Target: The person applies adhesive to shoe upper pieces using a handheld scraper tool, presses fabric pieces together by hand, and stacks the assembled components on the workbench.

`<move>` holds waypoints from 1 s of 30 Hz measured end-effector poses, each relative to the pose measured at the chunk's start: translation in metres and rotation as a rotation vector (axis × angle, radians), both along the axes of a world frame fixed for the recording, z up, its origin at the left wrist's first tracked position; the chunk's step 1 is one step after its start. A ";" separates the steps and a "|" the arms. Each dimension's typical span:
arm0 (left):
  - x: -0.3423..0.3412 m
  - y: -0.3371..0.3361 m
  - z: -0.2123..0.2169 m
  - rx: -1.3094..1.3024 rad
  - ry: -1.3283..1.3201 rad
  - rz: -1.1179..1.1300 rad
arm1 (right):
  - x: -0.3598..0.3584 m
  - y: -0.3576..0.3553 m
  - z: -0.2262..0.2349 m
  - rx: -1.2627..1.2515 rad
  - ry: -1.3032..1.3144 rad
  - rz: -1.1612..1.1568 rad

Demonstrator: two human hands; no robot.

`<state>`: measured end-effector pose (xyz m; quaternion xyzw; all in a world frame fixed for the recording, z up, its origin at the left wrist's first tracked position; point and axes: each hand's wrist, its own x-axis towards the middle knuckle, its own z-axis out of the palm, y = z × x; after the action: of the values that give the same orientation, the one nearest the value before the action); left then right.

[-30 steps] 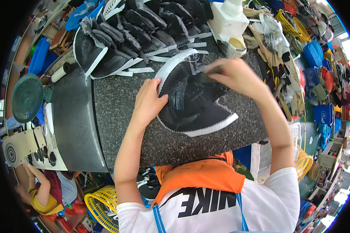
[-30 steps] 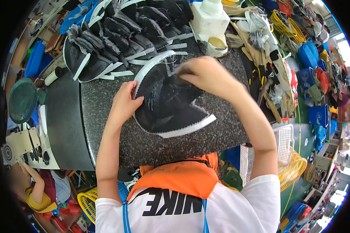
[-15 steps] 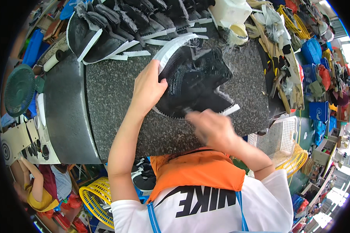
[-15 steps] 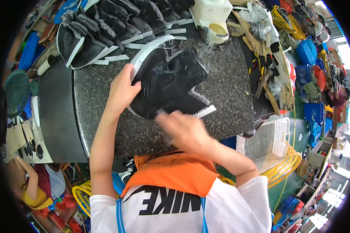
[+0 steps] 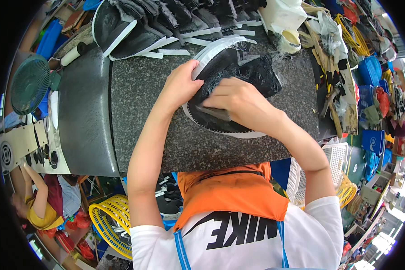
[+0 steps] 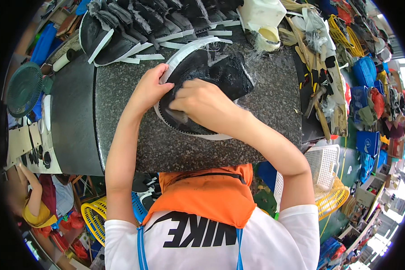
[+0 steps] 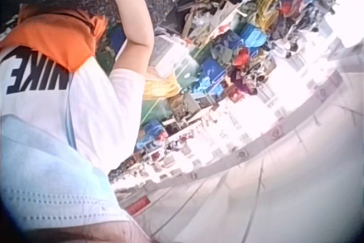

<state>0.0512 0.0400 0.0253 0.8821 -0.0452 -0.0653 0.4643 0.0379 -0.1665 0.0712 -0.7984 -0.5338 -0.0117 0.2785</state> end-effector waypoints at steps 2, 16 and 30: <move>0.006 0.005 -0.005 -0.106 0.073 -0.026 | -0.003 0.015 -0.001 -0.048 -0.084 0.063; 0.013 0.009 -0.007 0.016 0.052 -0.007 | 0.089 -0.023 0.017 -0.120 -0.369 -0.531; 0.018 0.258 0.031 -0.772 -0.279 0.371 | 0.139 -0.184 -0.006 0.108 -0.045 -1.053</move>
<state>0.0693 0.2979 0.0566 0.6378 0.0303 0.1601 0.7528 0.1774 -0.3506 0.0649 -0.9424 -0.0649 -0.1948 0.2642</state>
